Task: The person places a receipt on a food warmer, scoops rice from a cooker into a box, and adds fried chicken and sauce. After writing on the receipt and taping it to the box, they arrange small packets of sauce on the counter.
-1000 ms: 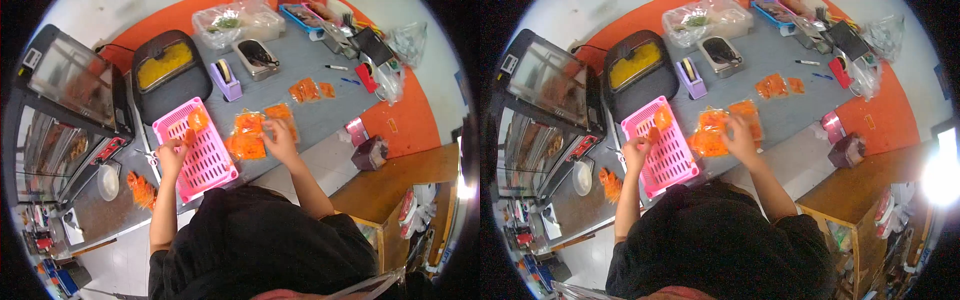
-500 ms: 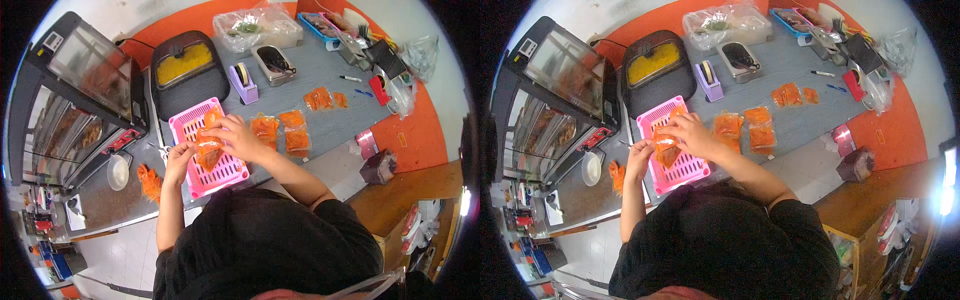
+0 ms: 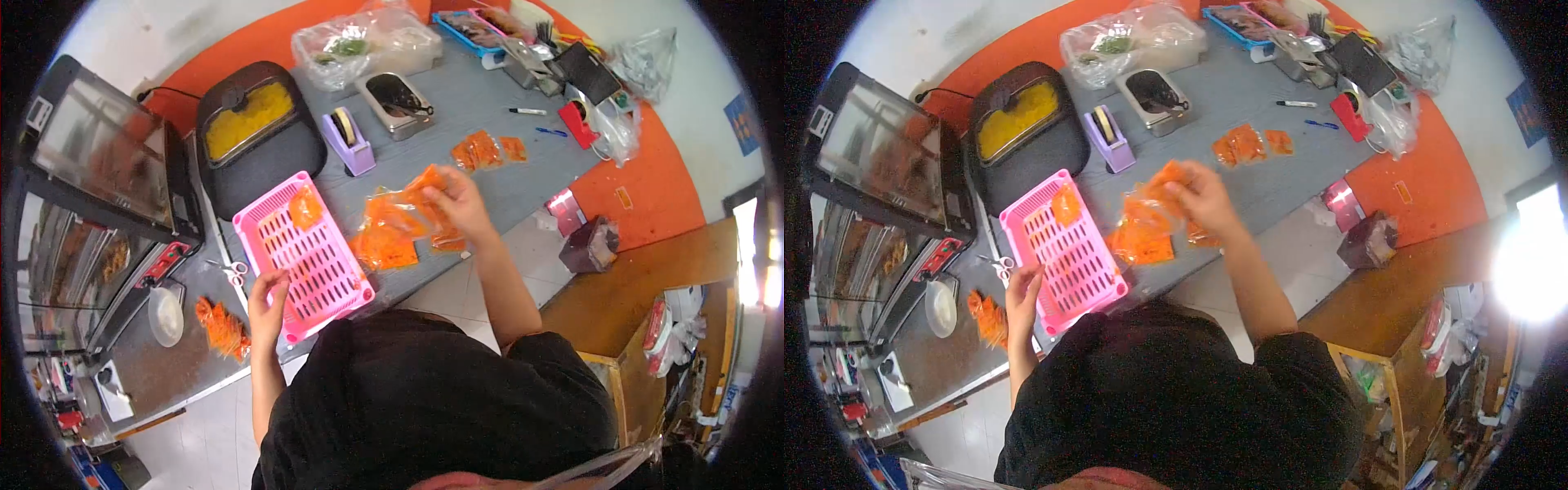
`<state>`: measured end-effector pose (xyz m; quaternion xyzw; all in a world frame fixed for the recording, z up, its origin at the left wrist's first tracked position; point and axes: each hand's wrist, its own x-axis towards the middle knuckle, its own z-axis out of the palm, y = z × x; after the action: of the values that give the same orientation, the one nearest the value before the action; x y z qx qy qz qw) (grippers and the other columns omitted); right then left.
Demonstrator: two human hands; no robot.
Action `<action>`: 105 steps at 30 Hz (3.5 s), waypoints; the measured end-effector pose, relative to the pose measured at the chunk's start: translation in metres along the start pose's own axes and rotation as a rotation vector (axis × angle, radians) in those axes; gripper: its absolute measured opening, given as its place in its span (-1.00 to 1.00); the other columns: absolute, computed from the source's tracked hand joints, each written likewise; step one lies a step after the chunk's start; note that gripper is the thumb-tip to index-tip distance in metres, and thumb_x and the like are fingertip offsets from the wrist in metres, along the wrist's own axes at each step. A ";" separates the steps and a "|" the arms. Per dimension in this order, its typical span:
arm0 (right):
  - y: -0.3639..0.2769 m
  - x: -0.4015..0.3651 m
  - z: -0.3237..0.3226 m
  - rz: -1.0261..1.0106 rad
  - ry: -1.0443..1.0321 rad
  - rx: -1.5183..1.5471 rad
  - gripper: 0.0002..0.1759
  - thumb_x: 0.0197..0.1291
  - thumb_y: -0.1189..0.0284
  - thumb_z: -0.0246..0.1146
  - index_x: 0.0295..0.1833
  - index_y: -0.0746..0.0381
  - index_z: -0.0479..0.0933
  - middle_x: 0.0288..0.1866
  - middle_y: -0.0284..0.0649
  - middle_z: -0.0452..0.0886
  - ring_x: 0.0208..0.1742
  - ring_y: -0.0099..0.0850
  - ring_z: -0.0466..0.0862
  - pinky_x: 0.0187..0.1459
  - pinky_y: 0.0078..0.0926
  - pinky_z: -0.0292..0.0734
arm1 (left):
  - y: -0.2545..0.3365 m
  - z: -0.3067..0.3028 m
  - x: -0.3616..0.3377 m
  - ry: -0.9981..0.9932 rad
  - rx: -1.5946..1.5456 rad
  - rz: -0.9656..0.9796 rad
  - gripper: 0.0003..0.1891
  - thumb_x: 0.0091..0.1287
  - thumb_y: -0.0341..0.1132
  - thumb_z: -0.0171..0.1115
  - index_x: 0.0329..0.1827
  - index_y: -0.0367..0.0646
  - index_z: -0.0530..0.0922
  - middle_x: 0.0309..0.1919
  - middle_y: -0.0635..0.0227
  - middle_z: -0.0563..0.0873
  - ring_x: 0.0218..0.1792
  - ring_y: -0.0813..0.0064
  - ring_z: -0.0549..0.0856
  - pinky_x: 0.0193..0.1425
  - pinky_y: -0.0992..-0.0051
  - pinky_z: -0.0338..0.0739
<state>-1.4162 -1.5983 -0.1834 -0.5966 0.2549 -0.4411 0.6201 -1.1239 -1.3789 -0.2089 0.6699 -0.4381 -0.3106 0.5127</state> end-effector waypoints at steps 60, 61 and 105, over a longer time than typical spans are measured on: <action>0.050 -0.028 0.189 -0.339 -0.350 -0.416 -0.84 -0.02 0.47 0.29 -0.36 0.31 0.47 0.07 -0.02 0.52 -0.20 -0.22 0.55 -0.12 -0.34 0.44 | -0.007 0.029 -0.012 0.325 -0.430 0.004 -0.87 0.24 -0.51 0.18 -0.20 -0.36 0.56 -0.26 0.30 0.65 -0.23 0.63 0.60 -0.16 0.66 0.49; 0.051 -0.028 0.187 -0.274 -0.334 -0.333 -0.84 -0.03 0.47 0.30 -0.38 0.31 0.46 0.04 -0.01 0.53 -0.22 -0.24 0.56 -0.14 -0.37 0.46 | -0.006 0.030 -0.012 0.310 -0.365 0.077 -0.90 0.24 -0.51 0.17 -0.24 -0.35 0.58 -0.26 0.31 0.65 -0.23 0.63 0.60 -0.16 0.66 0.49; 0.073 0.011 0.133 0.317 -0.176 0.173 -0.84 0.23 0.58 0.06 -0.11 0.37 0.46 -0.25 -0.31 0.58 -0.25 -0.60 0.56 -0.18 -0.67 0.46 | -0.010 0.003 -0.023 0.371 -0.268 -0.002 -0.92 0.17 -0.52 0.19 -0.47 -0.27 0.49 -0.51 0.52 0.51 -0.46 0.76 0.46 -0.36 0.72 0.33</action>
<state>-1.2815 -1.5471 -0.2303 -0.5298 0.2518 -0.3042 0.7506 -1.1332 -1.3584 -0.2203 0.6417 -0.2903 -0.2380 0.6688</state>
